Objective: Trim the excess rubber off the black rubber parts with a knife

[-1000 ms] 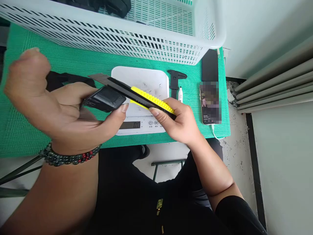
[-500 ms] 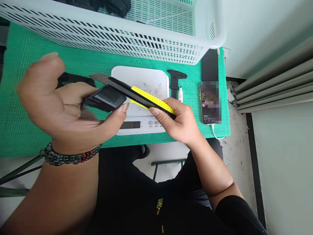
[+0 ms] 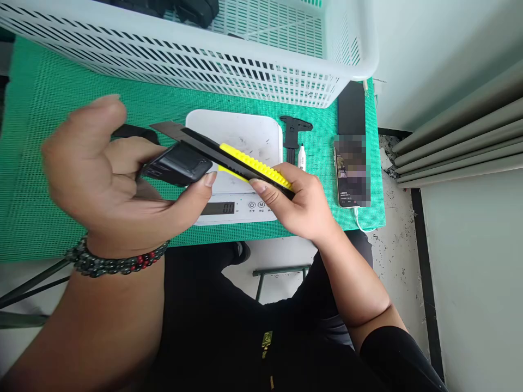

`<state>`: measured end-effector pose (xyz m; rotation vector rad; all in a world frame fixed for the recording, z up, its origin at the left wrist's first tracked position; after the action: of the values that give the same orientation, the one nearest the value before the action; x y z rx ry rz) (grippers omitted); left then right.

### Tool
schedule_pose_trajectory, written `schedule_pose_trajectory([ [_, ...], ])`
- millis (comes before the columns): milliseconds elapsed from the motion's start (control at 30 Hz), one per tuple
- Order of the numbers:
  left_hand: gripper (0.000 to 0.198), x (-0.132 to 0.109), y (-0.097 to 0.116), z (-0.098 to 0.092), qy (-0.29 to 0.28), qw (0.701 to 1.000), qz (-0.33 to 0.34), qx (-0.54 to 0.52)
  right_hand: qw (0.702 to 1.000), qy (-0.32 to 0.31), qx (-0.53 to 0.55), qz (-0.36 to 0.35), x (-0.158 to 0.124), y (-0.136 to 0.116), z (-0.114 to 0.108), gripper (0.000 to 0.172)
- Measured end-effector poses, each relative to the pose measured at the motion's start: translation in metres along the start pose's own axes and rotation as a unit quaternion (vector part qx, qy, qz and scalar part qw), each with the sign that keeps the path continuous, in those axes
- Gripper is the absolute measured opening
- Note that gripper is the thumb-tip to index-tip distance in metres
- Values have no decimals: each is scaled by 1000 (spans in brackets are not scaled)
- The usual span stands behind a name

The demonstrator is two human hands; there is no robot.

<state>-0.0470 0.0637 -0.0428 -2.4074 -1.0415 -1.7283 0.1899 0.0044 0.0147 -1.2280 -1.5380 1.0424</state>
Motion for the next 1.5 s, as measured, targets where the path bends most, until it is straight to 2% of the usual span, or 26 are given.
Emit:
schedule_pose_trajectory([
  [167,116,5,4,1,0,999,49,13,1000,-1,-1,2,1,-1,0,52],
  [333,110,3,6,0,0,1000,5,-4,1000,-5,3,0,1,-1,0,50],
  [600,115,6,7,0,-9,999,29,26,1000,1,-9,-11,0,0,0,44],
  [933,115,-2,2,1,-13,1000,-1,8,1000,4,-5,-9,1,-3,0,48],
  [1300,93,12,31,-4,-20,999,-31,10,1000,-3,1,0,1,-3,0,50],
  [1500,94,20,38,-3,18,999,38,23,1000,-6,-11,12,1,-2,0,53],
])
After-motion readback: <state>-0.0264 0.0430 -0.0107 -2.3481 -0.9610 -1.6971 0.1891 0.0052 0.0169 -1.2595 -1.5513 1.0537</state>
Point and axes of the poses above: each hand's wrist, its own x-axis towards the middle knuckle, its own z-axis out of the palm, y = z × x, the point moved 3 cm from there along x, towards the middle knuckle, and after that the axes turned 1 degree about z, right-handed, at the moved point
